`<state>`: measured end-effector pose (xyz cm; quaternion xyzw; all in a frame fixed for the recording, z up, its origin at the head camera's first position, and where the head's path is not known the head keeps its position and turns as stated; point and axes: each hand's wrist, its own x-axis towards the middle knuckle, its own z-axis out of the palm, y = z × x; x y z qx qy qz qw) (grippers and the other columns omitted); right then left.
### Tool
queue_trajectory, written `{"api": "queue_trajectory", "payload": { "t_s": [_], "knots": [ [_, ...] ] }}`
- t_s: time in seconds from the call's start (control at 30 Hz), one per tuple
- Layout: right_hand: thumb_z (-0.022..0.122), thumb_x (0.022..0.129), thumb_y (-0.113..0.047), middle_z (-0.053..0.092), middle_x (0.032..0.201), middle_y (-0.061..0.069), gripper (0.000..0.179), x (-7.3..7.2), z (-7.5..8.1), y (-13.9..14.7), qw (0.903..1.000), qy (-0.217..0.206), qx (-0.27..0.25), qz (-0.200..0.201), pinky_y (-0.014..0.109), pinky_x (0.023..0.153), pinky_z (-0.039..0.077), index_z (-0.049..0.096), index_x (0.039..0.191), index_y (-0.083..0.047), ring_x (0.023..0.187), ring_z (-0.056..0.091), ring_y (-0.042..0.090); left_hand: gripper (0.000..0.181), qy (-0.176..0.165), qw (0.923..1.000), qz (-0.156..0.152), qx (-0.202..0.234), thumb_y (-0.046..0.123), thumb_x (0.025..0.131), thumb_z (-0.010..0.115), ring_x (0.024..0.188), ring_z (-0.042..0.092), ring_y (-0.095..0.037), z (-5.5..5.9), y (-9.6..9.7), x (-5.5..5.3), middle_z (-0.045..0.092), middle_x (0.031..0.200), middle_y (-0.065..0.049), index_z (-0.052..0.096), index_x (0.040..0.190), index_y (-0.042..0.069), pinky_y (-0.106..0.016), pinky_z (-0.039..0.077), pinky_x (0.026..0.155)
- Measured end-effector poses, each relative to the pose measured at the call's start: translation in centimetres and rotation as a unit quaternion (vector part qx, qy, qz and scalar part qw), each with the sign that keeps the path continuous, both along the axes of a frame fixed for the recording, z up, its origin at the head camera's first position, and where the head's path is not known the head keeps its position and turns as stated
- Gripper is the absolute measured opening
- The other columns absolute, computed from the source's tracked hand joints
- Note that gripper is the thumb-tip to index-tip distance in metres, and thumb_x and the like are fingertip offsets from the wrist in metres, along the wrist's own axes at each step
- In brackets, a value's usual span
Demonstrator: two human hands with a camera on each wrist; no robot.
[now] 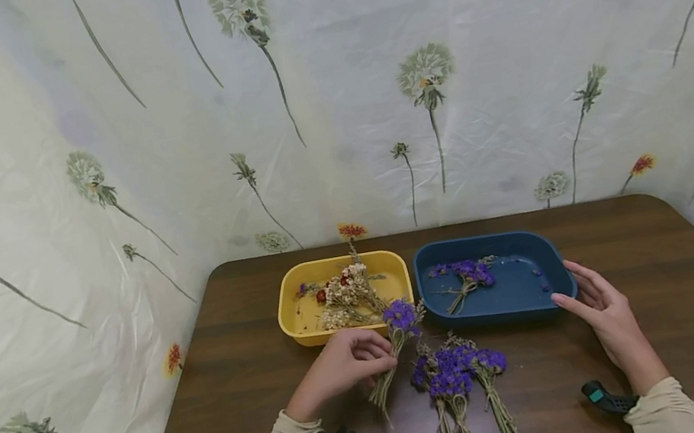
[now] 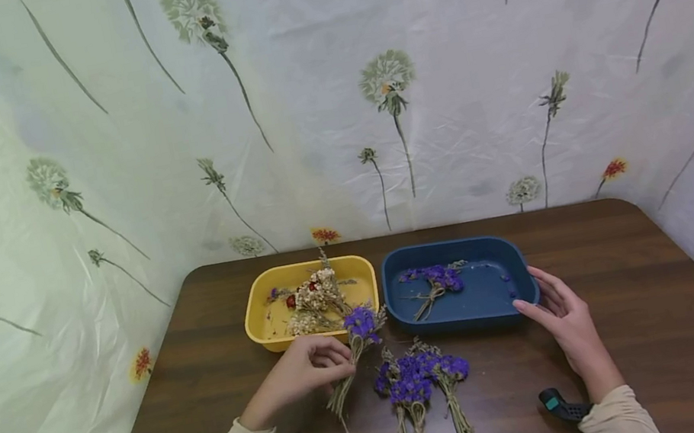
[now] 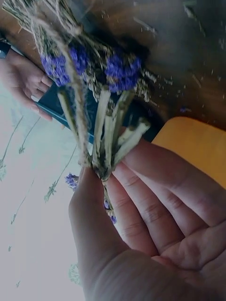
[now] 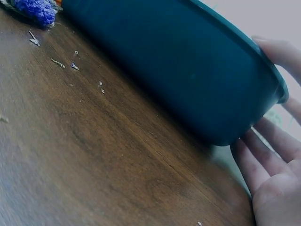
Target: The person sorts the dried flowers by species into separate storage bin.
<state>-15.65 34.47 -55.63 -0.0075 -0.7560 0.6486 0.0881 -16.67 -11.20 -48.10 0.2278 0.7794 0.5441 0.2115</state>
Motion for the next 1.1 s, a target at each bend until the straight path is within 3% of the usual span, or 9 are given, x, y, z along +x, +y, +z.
{"api": "queue_trajectory", "payload": {
  "t_s": [0.43,0.67,0.9,1.1],
  "knots": [
    [0.069,0.1,-0.013,0.044,0.16,-0.003,0.068,0.0,-0.1,-0.1,1.0,0.005,-0.001,-0.003,-0.001,0.093,0.042,0.038,0.161,-0.018,0.131,0.045,-0.01,0.017,0.044,0.9977,-0.035,-0.037,0.017,0.096,0.075,0.072,0.072,-0.011,2.1,2.0,-3.3,0.079,0.101,-0.011,0.078,0.109,0.006,-0.056,0.063,0.071],
    [0.068,0.1,-0.013,0.044,0.16,-0.003,0.067,0.1,-0.1,-0.1,1.0,0.007,-0.001,-0.005,-0.001,0.093,0.042,0.039,0.16,-0.017,0.131,0.045,-0.009,0.018,0.1,0.9914,-0.057,-0.062,0.02,0.096,0.076,0.081,0.073,-0.008,2.9,3.9,-5.9,0.08,0.1,-0.008,0.08,0.108,0.008,-0.029,0.062,0.072],
    [0.068,0.101,-0.013,0.043,0.161,-0.005,0.067,0.2,-0.1,-0.1,1.0,0.006,-0.003,-0.002,-0.001,0.095,0.041,0.038,0.161,-0.018,0.132,0.044,-0.011,0.017,0.085,0.9899,-0.082,-0.078,0.023,0.098,0.073,0.079,0.073,-0.011,3.7,6.0,-7.5,0.079,0.1,-0.002,0.08,0.108,0.011,-0.042,0.065,0.074],
    [0.068,0.101,-0.013,0.045,0.159,-0.007,0.067,0.1,0.0,-0.1,1.0,0.008,-0.005,-0.003,-0.001,0.095,0.041,0.039,0.16,-0.017,0.132,0.045,-0.011,0.017,0.106,0.986,-0.094,-0.089,0.019,0.099,0.072,0.079,0.072,-0.011,4.3,7.5,-8.6,0.079,0.101,-0.005,0.08,0.109,0.008,-0.044,0.065,0.074]
  ]
}}
